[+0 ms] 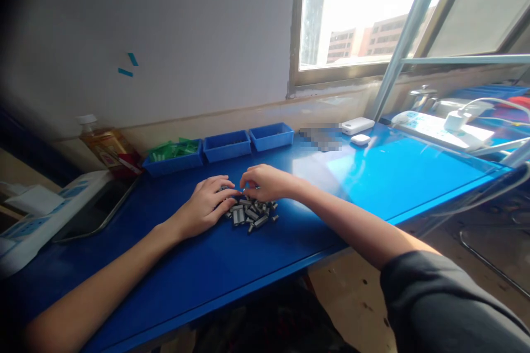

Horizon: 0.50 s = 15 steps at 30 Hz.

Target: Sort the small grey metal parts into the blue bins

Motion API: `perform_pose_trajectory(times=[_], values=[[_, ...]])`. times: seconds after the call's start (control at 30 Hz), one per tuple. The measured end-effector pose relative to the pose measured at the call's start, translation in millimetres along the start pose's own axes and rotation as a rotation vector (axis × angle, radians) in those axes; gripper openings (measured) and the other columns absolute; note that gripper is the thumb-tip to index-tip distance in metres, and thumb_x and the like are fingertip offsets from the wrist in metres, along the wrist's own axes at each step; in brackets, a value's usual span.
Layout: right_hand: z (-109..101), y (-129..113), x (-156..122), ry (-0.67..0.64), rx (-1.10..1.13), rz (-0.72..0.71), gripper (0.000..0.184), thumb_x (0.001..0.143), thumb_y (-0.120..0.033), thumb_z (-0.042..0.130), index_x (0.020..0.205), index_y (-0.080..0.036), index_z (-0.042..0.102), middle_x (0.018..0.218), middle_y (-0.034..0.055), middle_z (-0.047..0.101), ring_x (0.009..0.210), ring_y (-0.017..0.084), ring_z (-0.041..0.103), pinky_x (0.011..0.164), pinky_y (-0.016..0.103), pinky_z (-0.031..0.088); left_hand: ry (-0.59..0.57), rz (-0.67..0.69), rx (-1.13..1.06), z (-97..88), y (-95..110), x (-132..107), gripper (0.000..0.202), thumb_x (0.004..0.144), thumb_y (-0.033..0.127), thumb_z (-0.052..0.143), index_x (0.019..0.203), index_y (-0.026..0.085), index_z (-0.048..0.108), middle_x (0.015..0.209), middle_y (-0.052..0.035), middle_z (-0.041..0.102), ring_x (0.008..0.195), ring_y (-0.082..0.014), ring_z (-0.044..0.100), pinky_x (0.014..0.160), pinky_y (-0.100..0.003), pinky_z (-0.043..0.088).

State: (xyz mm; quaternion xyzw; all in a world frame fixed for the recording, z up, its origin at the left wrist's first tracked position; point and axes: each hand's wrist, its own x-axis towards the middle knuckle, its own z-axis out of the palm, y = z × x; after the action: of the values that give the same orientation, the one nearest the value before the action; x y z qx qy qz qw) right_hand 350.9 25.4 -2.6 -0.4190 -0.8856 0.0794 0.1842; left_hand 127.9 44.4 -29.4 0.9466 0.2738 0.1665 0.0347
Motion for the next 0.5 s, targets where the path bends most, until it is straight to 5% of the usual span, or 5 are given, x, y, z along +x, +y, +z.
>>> perform_pose_trajectory(times=[0.37,0.5], values=[[22,-2,14,0.076,-0.075,0.230,0.015,0.080,-0.015,0.052,0.080,-0.016,0.067,0.077,0.0046,0.065,0.069,0.014,0.057,0.061,0.023,0.036,-0.030,-0.133,-0.095,-8.5,10,-1,0.020,0.086,0.036,0.050,0.087,0.028,0.068,0.104,-0.0014,0.066,0.108,-0.0239,0.056,0.109,-0.058,0.016],[24,10,14,0.037,-0.132,0.326,0.016,0.078,-0.015,0.055,0.088,-0.016,0.066,0.073,0.0035,0.066,0.069,0.016,0.058,0.059,0.023,0.034,-0.056,-0.166,-0.118,-9.1,15,0,0.023,0.084,0.034,0.052,0.102,0.032,0.067,0.111,-0.0024,0.065,0.112,-0.0252,0.053,0.107,-0.061,0.016]])
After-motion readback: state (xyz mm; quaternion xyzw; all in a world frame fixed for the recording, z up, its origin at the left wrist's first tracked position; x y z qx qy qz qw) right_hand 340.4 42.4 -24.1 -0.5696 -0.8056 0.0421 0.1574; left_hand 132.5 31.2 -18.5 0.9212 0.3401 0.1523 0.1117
